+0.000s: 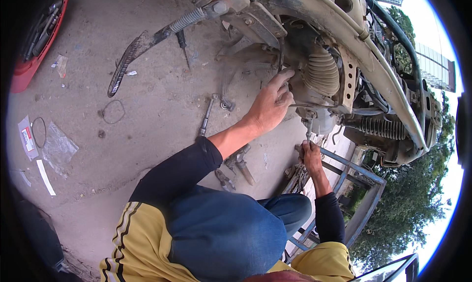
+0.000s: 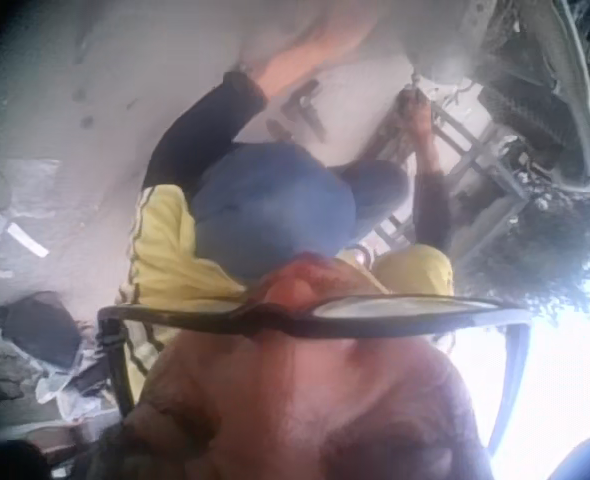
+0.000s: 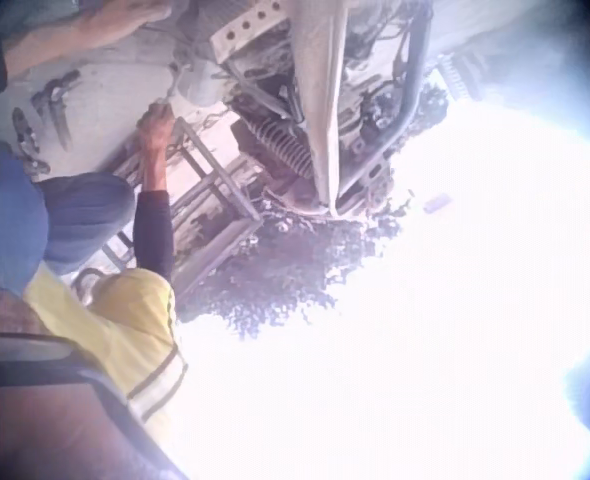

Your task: The person is repairing a motorcycle. They use a hammer to tap a metal bracket and a wrench to tighten bolts on the motorcycle's frame.

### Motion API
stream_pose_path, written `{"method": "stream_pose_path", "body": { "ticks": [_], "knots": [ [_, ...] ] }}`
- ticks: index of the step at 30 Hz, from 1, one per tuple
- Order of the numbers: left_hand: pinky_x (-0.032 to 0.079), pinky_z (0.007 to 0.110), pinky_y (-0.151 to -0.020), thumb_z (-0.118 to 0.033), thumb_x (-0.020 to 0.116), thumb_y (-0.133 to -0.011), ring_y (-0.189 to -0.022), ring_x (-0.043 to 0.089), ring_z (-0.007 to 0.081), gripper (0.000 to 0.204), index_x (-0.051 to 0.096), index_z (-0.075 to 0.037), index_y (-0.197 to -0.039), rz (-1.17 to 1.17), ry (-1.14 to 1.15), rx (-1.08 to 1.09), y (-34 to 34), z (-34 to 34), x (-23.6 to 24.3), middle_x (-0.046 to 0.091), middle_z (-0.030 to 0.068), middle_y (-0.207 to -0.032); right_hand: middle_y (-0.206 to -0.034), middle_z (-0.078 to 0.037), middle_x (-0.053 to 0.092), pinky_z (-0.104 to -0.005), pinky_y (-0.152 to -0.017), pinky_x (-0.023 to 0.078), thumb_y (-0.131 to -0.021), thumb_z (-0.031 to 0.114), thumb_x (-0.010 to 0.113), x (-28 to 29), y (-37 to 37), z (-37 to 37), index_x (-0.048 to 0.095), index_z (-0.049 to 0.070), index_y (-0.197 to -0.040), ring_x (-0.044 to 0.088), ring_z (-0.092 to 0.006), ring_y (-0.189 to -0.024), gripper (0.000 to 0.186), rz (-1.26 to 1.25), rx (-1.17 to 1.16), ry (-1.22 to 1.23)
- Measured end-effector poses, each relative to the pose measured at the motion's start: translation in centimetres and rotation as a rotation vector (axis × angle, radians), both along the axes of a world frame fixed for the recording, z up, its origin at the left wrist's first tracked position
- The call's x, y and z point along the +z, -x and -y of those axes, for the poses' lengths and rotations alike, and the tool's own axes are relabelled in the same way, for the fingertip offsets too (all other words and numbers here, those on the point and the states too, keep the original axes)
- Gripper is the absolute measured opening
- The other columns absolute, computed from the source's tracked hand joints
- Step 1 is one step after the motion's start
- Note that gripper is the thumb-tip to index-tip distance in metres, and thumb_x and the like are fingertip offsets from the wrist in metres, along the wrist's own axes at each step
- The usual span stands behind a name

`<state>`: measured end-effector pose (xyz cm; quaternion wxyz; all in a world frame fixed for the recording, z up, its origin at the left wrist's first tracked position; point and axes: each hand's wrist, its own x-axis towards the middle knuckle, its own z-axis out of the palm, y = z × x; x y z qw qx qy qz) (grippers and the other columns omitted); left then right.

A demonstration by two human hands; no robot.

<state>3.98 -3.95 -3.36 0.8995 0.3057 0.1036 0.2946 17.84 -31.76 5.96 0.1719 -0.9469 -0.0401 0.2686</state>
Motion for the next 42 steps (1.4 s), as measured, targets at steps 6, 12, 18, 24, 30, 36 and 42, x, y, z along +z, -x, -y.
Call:
{"method": "stream_pose_path", "body": {
  "ticks": [6,12,18,24,30,36,42],
  "knots": [
    [0.026,0.041,-0.126,0.004,0.046,-0.101,-0.152,0.033,0.034,0.059,0.028,0.006,-0.156,0.058,0.159,-0.134,-0.3,2.3,-2.5,0.036,0.0274,-0.159,-0.063,-0.005,0.055,-0.0323,-0.043,0.042,-0.108,0.026,0.052,0.2,0.3,-1.4,0.061,0.0,-0.093,0.052,-0.0157,-0.048,0.031,0.04,0.006,0.187],
    [0.028,0.041,-0.124,0.003,0.045,-0.1,-0.152,0.033,0.0331,0.064,0.023,0.001,-0.16,0.106,0.15,-0.227,-0.4,1.1,-2.9,0.033,0.0205,-0.163,-0.063,-0.011,0.06,-0.0383,-0.049,0.048,-0.107,0.027,0.053,-0.5,-1.8,0.7,0.059,-0.004,-0.088,0.06,-0.022,-0.051,0.036,0.087,0.102,0.277],
    [0.031,0.04,-0.122,0.001,0.047,-0.1,-0.152,0.033,0.032,0.069,0.019,-0.001,-0.162,0.146,0.196,-0.279,-0.1,0.2,-2.8,0.029,0.0185,-0.165,-0.065,-0.007,0.059,-0.0341,-0.048,0.045,-0.108,0.03,0.052,0.4,0.4,-1.4,0.06,-0.001,-0.09,0.057,-0.0172,-0.051,0.037,0.138,0.185,0.38],
    [0.032,0.041,-0.121,0.001,0.048,-0.1,-0.152,0.031,0.0317,0.071,0.016,-0.002,-0.163,0.156,0.213,-0.283,-0.9,0.3,-2.4,0.027,0.0178,-0.166,-0.069,-0.006,0.06,-0.0342,-0.052,0.046,-0.108,0.03,0.052,-0.5,-0.2,0.1,0.066,0.001,-0.1,0.056,-0.0151,-0.057,0.034,0.286,0.343,0.44],
    [0.031,0.042,-0.122,-0.001,0.048,-0.102,-0.154,0.027,0.031,0.072,0.012,-0.004,-0.164,0.17,0.213,-0.281,-1.8,1.1,-2.6,0.023,0.0166,-0.168,-0.076,-0.004,0.061,-0.0304,-0.053,0.046,-0.108,0.028,0.052,-0.6,-1.6,0.4,0.066,0.001,-0.124,0.055,-0.013,-0.059,0.034,0.106,0.111,0.425],
    [0.03,0.041,-0.123,-0.001,0.047,-0.102,-0.155,0.025,0.0296,0.074,0.009,-0.007,-0.166,0.121,0.086,-0.269,-3.0,1.3,-3.4,0.019,0.0145,-0.17,-0.065,-0.001,0.051,-0.031,-0.047,0.039,-0.108,0.031,0.051,-0.3,-1.9,2.1,0.057,0.007,-0.088,0.046,-0.0127,-0.051,0.031,0.023,0.07,0.272],
    [0.029,0.041,-0.123,0.0,0.048,-0.101,-0.154,0.026,0.029,0.076,0.008,-0.009,-0.166,0.156,0.116,-0.272,-3.1,1.1,-4.0,0.02,0.0136,-0.17,-0.075,-0.006,0.061,-0.0374,-0.061,0.048,-0.108,0.034,0.051,-0.5,-0.7,1.9,0.068,-0.003,-0.1,0.058,-0.0189,-0.064,0.042,0.12,0.124,0.344]
  ]
}}
